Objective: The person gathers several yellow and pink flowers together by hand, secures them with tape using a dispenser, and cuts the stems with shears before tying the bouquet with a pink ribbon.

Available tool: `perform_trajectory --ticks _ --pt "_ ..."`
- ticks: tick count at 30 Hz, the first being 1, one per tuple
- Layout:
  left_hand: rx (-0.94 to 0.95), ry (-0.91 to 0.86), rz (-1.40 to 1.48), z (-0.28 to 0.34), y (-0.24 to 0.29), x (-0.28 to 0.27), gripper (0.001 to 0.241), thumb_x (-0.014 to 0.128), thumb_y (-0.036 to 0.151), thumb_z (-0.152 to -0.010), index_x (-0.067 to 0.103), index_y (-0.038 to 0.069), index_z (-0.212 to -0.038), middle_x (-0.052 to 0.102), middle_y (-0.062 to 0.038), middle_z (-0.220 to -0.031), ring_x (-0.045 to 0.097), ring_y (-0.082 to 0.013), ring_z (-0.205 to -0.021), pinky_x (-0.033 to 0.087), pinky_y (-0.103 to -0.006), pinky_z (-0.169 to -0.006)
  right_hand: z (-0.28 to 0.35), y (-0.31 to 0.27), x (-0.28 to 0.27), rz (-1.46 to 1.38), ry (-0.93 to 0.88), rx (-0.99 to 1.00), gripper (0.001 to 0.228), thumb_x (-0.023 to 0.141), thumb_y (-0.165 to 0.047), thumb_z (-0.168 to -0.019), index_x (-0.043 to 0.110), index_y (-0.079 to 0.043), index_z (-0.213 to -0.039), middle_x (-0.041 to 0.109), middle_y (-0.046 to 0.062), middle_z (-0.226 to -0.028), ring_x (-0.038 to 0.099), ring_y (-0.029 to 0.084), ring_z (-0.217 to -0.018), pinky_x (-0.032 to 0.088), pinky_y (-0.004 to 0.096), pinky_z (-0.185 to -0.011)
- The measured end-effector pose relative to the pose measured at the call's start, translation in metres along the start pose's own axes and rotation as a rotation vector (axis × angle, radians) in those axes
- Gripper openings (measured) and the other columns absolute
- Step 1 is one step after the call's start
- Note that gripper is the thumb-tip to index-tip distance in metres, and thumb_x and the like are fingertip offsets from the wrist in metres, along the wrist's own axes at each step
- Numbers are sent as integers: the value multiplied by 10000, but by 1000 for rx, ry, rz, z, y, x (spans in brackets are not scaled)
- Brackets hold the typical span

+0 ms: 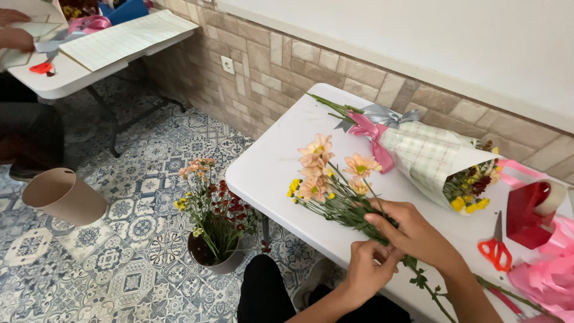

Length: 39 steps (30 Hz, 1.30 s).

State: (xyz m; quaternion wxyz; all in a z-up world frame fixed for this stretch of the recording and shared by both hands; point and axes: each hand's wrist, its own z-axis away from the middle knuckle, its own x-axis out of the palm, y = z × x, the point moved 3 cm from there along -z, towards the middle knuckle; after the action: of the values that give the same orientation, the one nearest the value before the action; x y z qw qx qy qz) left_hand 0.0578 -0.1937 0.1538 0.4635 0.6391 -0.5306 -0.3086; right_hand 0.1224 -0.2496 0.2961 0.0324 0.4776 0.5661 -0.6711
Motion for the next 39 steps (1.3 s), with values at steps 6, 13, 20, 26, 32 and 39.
perform_trajectory --ticks 6,13,20,26,32,39 --pt "-220 -100 66 1 -33 15 372 691 127 -1033 708 17 -678 674 -96 -614 678 -138 -588 584 -263 -649 -7 49 21 198 -19 165 419 547 -424 -981 705 -40 -1040 774 91 -1262 754 208 -1130 520 342 -892" --pt "-377 -104 305 -4 -71 18 364 623 60 -1061 721 30 -712 659 -91 -613 634 -147 -545 607 -285 -654 -31 67 41 428 -110 245 473 488 -477 -1005 703 -93 -1177 762 70 -1066 682 260 -1050 491 376 -871" --pt "-343 -91 172 -24 -112 -7 151 660 76 -1014 715 -36 -929 700 -145 -725 692 -192 -603 610 -303 -587 -55 108 58 396 -97 228 473 501 -446 -999 675 -147 -1321 691 49 -1349 644 256 -1215 484 393 -968" --pt "-439 -50 128 -32 -123 -20 199 636 143 -1046 691 -25 -956 716 -151 -776 712 -201 -665 638 -331 -616 -60 160 71 337 -1 173 483 503 -423 -1011 646 -142 -1377 680 121 -1291 656 305 -1179 500 415 -954" --pt "-322 -70 -60 -30 -122 -30 223 635 147 -999 617 54 -798 676 -48 -694 645 -124 -652 549 -309 -625 -62 184 82 312 -18 205 489 515 -436 -1008 641 -153 -1387 653 90 -1226 670 271 -1105 495 371 -943" --pt "325 -68 -738 -37 -67 -54 326 765 25 -887 505 -45 -1071 519 -216 -1188 485 -392 -968 427 -478 -758 -56 200 88 175 75 82 535 569 -20 -895 612 -132 -1416 651 84 -1161 578 241 -1156 465 376 -948"
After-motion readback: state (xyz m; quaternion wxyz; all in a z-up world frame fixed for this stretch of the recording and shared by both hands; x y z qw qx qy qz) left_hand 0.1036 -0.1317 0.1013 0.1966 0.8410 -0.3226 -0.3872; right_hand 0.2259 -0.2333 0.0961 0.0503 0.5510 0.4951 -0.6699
